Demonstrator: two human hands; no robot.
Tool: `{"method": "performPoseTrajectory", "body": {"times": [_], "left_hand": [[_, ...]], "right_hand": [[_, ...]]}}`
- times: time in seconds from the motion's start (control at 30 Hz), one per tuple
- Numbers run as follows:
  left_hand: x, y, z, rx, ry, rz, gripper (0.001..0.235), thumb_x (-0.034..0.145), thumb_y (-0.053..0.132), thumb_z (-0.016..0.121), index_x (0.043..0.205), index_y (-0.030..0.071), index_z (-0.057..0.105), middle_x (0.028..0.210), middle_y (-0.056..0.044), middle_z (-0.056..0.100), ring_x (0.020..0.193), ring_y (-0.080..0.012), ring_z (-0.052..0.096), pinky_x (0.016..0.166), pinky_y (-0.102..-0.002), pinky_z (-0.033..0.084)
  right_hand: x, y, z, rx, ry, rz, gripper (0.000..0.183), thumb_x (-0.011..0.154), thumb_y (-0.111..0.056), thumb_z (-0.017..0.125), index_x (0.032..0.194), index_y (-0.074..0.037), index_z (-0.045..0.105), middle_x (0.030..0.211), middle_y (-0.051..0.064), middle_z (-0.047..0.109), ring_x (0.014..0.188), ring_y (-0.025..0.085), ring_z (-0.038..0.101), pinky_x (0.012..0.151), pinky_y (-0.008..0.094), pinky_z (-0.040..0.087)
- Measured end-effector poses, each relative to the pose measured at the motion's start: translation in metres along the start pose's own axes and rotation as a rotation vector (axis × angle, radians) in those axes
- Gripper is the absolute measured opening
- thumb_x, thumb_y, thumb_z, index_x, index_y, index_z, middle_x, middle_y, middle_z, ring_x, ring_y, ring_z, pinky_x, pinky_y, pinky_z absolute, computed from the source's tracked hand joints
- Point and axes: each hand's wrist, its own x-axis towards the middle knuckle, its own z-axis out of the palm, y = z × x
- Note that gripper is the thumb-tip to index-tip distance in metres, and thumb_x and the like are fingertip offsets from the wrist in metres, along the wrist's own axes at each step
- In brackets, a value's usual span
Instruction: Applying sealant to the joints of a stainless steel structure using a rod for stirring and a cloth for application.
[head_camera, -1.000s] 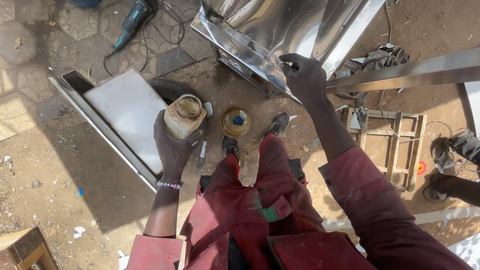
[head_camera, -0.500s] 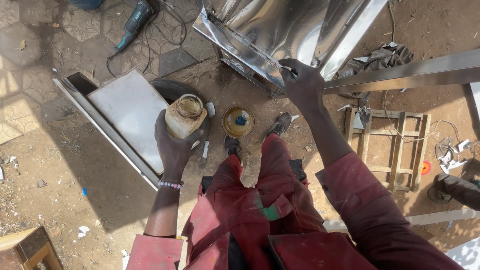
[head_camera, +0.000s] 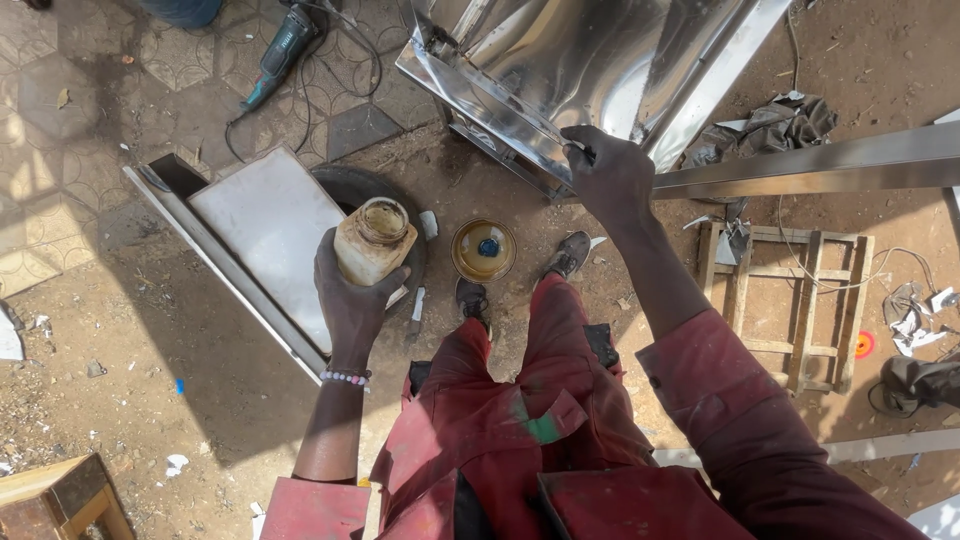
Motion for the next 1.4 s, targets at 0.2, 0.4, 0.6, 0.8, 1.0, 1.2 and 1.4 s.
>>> {"method": "performPoseTrajectory", "body": {"times": [0.2, 0.4, 0.6, 0.8, 1.0, 1.2, 1.4], "left_hand": [[0.001, 0.002, 0.002, -0.013, -0.012, 0.007, 0.105, 0.062, 0.032, 0.098, 0.149, 0.014, 0.042, 0.136, -0.021, 0.051, 0.131, -0.0502, 0.047, 0.109, -0.065, 0.035], [0.0, -0.007, 0.007, -0.028, -0.003, -0.032, 0.106, 0.061, 0.033, 0.099, 0.149, 0.016, 0.042, 0.136, -0.021, 0.051, 0.131, -0.0494, 0.047, 0.11, -0.065, 0.035], [-0.007, -0.012, 0.009, -0.049, -0.017, -0.028, 0.107, 0.06, 0.037, 0.098, 0.149, 0.018, 0.043, 0.135, -0.02, 0.051, 0.13, -0.0495, 0.048, 0.108, -0.065, 0.036], [-0.008, -0.01, 0.006, -0.04, -0.015, -0.036, 0.109, 0.059, 0.038, 0.098, 0.149, 0.017, 0.042, 0.136, -0.021, 0.051, 0.131, -0.0496, 0.047, 0.11, -0.065, 0.035], [-0.012, -0.007, 0.003, -0.041, -0.003, -0.01, 0.107, 0.061, 0.033, 0.098, 0.15, 0.014, 0.042, 0.136, -0.023, 0.051, 0.131, -0.0506, 0.047, 0.109, -0.065, 0.035], [-0.017, -0.008, 0.009, -0.061, -0.011, -0.002, 0.108, 0.061, 0.037, 0.098, 0.15, 0.015, 0.042, 0.137, -0.022, 0.05, 0.131, -0.051, 0.046, 0.109, -0.066, 0.035], [-0.018, -0.007, 0.011, -0.056, -0.016, -0.02, 0.107, 0.06, 0.038, 0.098, 0.15, 0.018, 0.042, 0.135, -0.02, 0.051, 0.131, -0.0495, 0.047, 0.11, -0.065, 0.035]], "right_hand": [[0.023, -0.006, 0.003, -0.046, 0.024, -0.067, 0.021, 0.095, -0.024, 0.069, 0.114, -0.027, 0.079, 0.07, 0.007, 0.072, 0.073, 0.033, 0.074, 0.071, 0.045, 0.058], [0.013, -0.004, -0.01, -0.004, -0.021, 0.01, 0.022, 0.093, -0.027, 0.068, 0.113, -0.03, 0.079, 0.067, 0.003, 0.068, 0.07, 0.029, 0.072, 0.071, 0.046, 0.057], [-0.023, -0.022, -0.008, 0.1, -0.048, 0.147, 0.023, 0.093, -0.029, 0.069, 0.114, -0.03, 0.078, 0.065, 0.003, 0.067, 0.071, 0.029, 0.072, 0.076, 0.044, 0.057], [-0.043, -0.037, -0.006, 0.147, -0.065, 0.202, 0.024, 0.095, -0.031, 0.068, 0.116, -0.025, 0.078, 0.068, 0.007, 0.069, 0.074, 0.033, 0.072, 0.079, 0.047, 0.055], [-0.035, -0.033, -0.007, 0.135, -0.041, 0.222, 0.025, 0.095, -0.033, 0.069, 0.117, -0.027, 0.078, 0.068, 0.004, 0.07, 0.076, 0.03, 0.072, 0.082, 0.046, 0.054], [-0.045, -0.046, -0.003, 0.132, -0.016, 0.266, 0.026, 0.093, -0.034, 0.067, 0.116, -0.03, 0.078, 0.07, 0.005, 0.07, 0.078, 0.032, 0.072, 0.081, 0.047, 0.053], [-0.05, -0.043, 0.01, 0.109, -0.041, 0.237, 0.026, 0.094, -0.032, 0.065, 0.115, -0.028, 0.079, 0.071, 0.009, 0.072, 0.078, 0.038, 0.073, 0.081, 0.051, 0.053]]}}
